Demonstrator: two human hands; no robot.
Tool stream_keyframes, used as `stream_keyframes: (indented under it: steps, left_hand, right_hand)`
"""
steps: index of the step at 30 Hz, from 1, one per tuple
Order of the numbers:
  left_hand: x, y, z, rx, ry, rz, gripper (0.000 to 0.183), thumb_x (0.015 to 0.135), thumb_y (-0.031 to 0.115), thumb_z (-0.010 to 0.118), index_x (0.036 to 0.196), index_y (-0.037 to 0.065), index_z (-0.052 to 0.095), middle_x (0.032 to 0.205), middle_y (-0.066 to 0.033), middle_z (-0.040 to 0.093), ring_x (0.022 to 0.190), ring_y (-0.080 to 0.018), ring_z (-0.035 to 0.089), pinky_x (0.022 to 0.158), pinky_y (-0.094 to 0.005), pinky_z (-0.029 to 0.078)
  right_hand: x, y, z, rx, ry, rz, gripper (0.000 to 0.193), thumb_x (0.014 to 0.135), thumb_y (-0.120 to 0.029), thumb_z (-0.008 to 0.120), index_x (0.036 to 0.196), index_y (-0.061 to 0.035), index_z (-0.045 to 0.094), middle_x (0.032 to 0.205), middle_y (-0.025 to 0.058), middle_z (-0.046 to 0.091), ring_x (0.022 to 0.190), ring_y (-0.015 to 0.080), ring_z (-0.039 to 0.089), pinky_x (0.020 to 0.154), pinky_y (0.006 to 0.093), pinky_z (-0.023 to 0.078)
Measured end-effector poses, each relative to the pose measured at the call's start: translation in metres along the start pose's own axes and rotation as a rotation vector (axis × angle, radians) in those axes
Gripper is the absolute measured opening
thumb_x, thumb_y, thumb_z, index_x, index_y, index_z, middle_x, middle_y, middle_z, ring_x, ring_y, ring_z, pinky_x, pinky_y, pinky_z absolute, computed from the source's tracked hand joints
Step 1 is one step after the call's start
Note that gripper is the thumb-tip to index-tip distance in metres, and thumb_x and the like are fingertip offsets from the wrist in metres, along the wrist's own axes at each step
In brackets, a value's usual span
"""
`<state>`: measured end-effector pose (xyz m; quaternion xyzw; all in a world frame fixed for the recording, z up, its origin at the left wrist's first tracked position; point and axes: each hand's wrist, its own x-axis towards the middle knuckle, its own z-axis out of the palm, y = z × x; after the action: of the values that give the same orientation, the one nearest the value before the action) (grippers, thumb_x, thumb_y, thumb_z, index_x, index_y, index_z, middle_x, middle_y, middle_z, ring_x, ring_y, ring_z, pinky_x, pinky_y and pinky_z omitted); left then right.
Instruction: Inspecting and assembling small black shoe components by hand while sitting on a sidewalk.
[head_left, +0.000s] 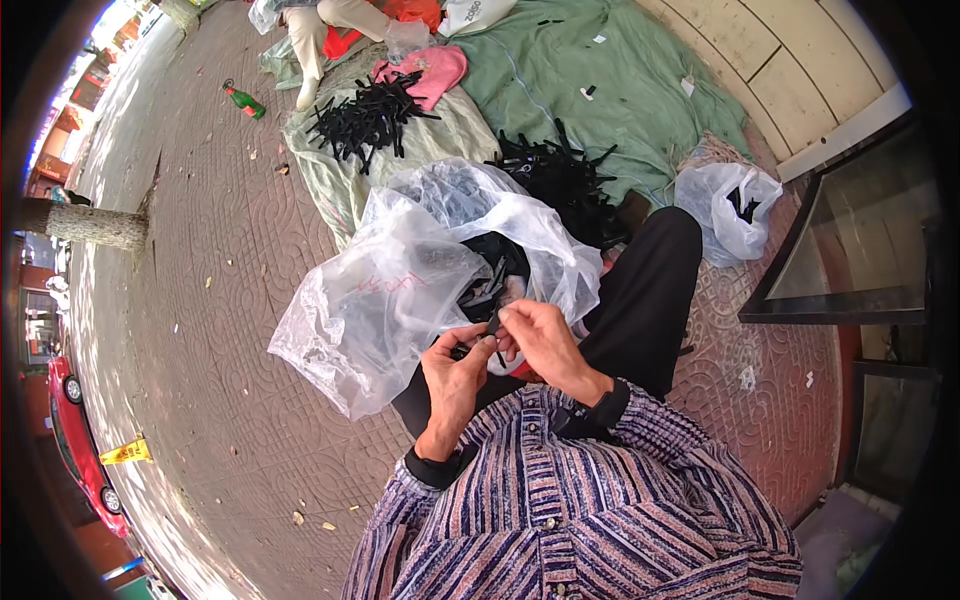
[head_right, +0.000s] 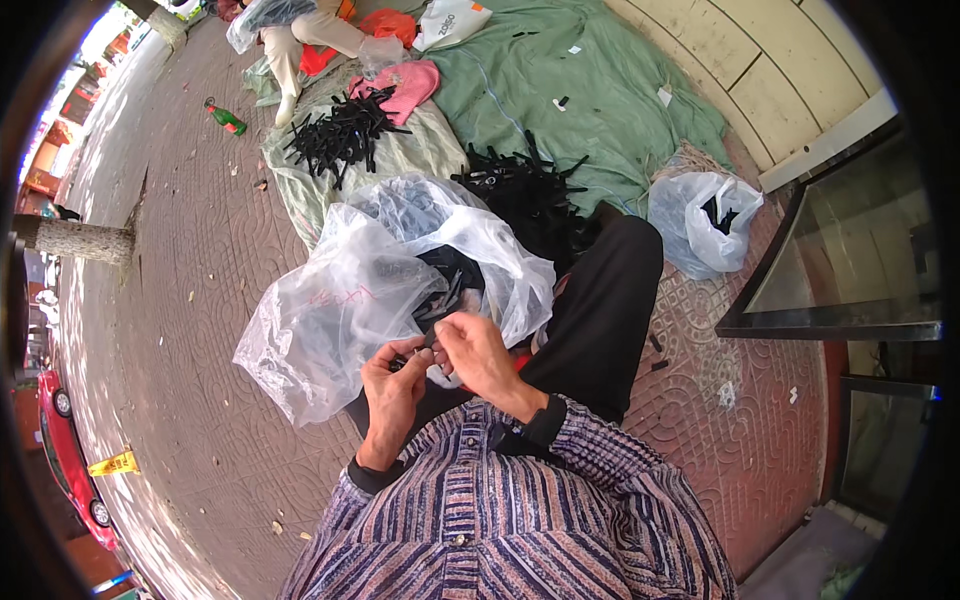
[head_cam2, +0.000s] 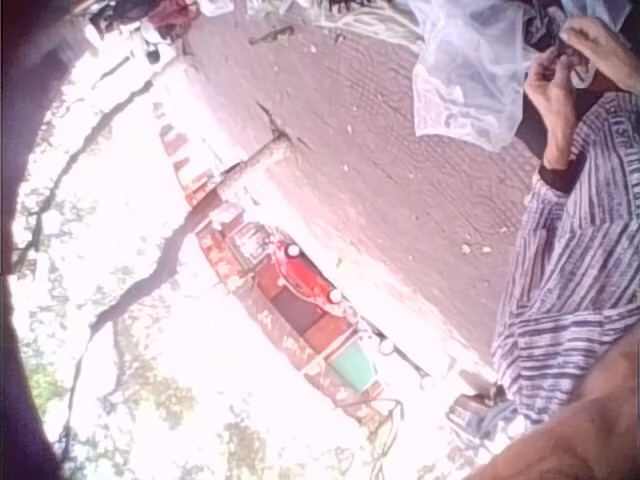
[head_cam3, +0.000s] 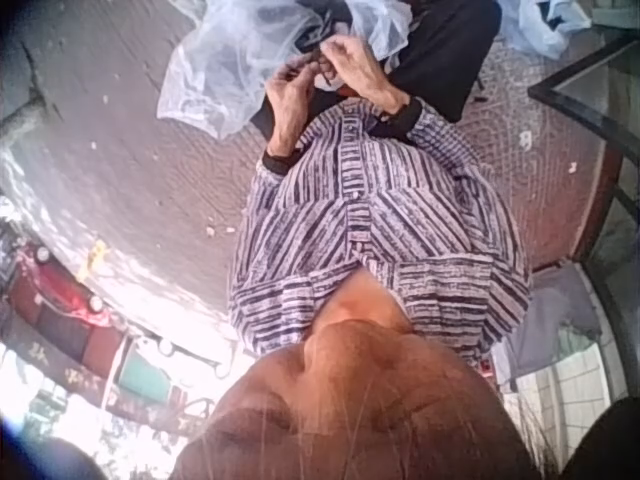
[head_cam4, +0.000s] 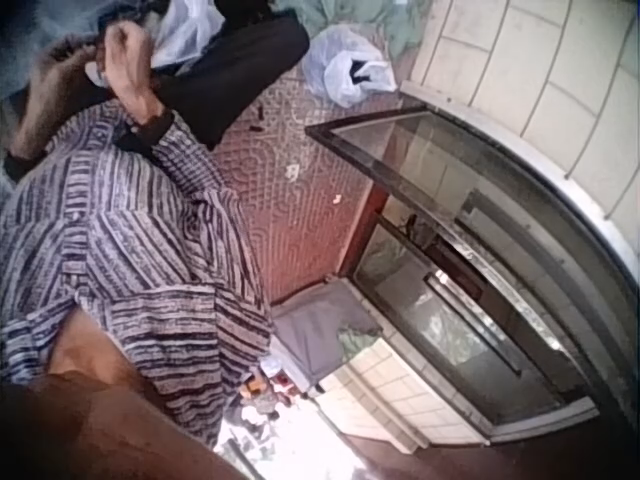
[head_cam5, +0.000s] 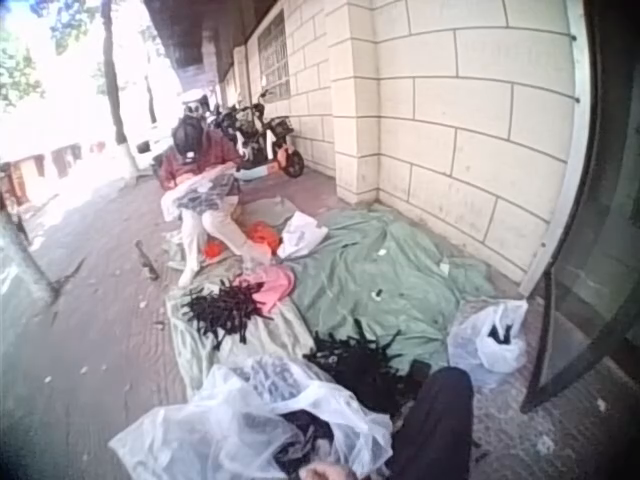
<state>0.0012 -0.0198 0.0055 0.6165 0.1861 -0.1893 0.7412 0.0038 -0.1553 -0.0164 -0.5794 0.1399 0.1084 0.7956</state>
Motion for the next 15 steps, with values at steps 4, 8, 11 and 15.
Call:
stream_keyframes:
  steps: [4,8,11,15]
  left_hand:
    - [0.004,-0.018,-0.005,0.269,0.050,0.312,0.014,0.077,0.005,0.066,0.087,-0.003,0.061,0.065,0.0020,0.055,0.057,-0.0038,0.047,0.051,-0.0178,0.039]
    - [-0.004,-0.012,0.000,0.468,0.070,0.439,0.015,0.076,0.005,0.067,0.088,-0.003,0.061,0.068,0.0018,0.056,0.061,-0.0037,0.047,0.056,-0.0183,0.041]
    - [-0.003,-0.014,0.001,0.183,0.030,0.376,0.013,0.079,0.003,0.064,0.091,-0.002,0.061,0.064,0.0015,0.054,0.052,-0.0037,0.043,0.046,-0.0176,0.035]
    - [-0.004,-0.013,-0.002,-0.096,-0.065,0.194,0.015,0.083,0.004,0.058,0.097,-0.001,0.059,0.060,0.0017,0.049,0.045,-0.0029,0.036,0.039,-0.0175,0.026]
  right_hand:
    - [-0.006,-0.011,0.011,-0.558,-0.003,-0.417,0.016,0.082,-0.012,0.056,0.079,0.0027,0.054,0.066,0.0177,0.057,0.057,0.0277,0.057,0.052,0.0354,0.043]
    - [0.001,-0.004,0.007,-0.519,0.026,-0.361,0.016,0.078,-0.012,0.063,0.078,0.0022,0.056,0.065,0.0143,0.058,0.056,0.0235,0.057,0.051,0.0316,0.043]
    - [0.002,-0.006,0.001,0.300,-0.024,0.157,0.015,0.080,-0.012,0.063,0.078,0.0010,0.058,0.066,0.0035,0.058,0.054,0.0075,0.051,0.050,0.0197,0.041]
    - [0.002,-0.004,-0.002,0.285,-0.026,0.161,0.015,0.080,-0.012,0.063,0.079,0.0011,0.058,0.067,0.0046,0.059,0.054,0.0089,0.052,0.050,0.0205,0.041]
